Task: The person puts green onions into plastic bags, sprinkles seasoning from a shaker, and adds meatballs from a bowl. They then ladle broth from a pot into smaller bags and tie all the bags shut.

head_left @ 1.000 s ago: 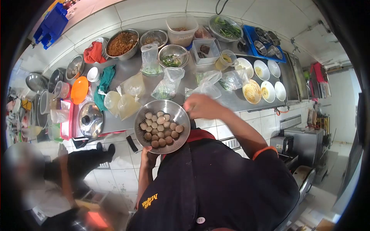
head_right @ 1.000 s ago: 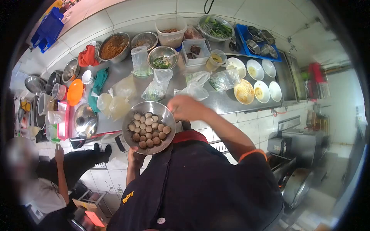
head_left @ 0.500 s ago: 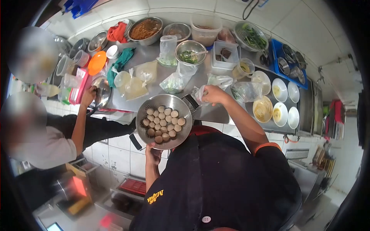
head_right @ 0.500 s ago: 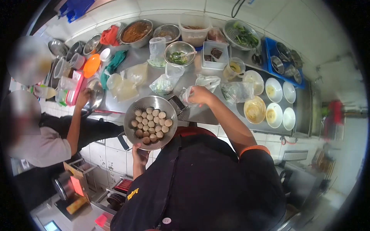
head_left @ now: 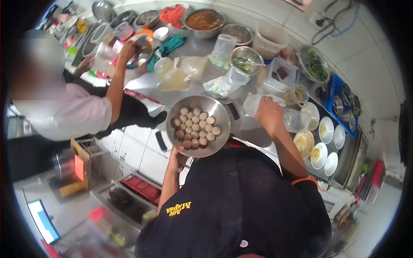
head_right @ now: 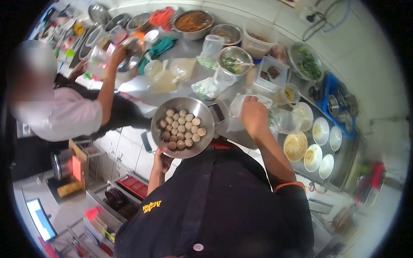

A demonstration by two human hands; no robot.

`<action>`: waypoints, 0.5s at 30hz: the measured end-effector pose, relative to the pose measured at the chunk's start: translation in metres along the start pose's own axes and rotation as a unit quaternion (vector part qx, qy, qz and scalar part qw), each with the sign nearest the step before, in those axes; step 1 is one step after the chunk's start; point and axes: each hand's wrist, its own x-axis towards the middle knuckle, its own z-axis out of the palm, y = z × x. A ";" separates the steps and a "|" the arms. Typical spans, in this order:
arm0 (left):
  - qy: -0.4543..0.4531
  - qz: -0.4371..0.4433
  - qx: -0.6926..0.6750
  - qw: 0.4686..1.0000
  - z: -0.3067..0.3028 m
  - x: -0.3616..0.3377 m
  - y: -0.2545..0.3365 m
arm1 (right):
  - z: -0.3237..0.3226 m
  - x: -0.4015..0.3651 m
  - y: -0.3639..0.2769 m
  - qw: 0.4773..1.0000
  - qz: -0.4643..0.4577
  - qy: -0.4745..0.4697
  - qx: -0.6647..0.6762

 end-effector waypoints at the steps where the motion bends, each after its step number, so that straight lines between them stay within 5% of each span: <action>1: 0.004 0.006 0.013 1.000 -0.003 0.003 -0.001 | -0.002 -0.003 0.000 0.999 -0.016 -0.028 -0.001; 3: -0.013 -0.002 0.022 1.000 -0.010 0.012 -0.002 | -0.011 -0.006 -0.001 0.996 -0.036 -0.078 -0.006; 6: -0.043 -0.012 0.031 0.999 -0.013 0.029 -0.002 | -0.031 -0.010 -0.022 0.987 -0.066 0.036 0.143; 10: -0.061 -0.021 0.038 0.997 0.003 0.031 0.010 | 0.004 0.004 -0.070 0.896 -0.338 -0.038 0.284; 12: -0.068 -0.023 0.045 0.996 0.006 0.037 0.017 | 0.042 0.010 -0.087 0.911 -0.393 -0.030 0.118; 15: -0.052 -0.031 0.067 0.996 0.007 0.036 0.026 | 0.072 0.018 -0.100 0.921 -0.375 -0.039 0.101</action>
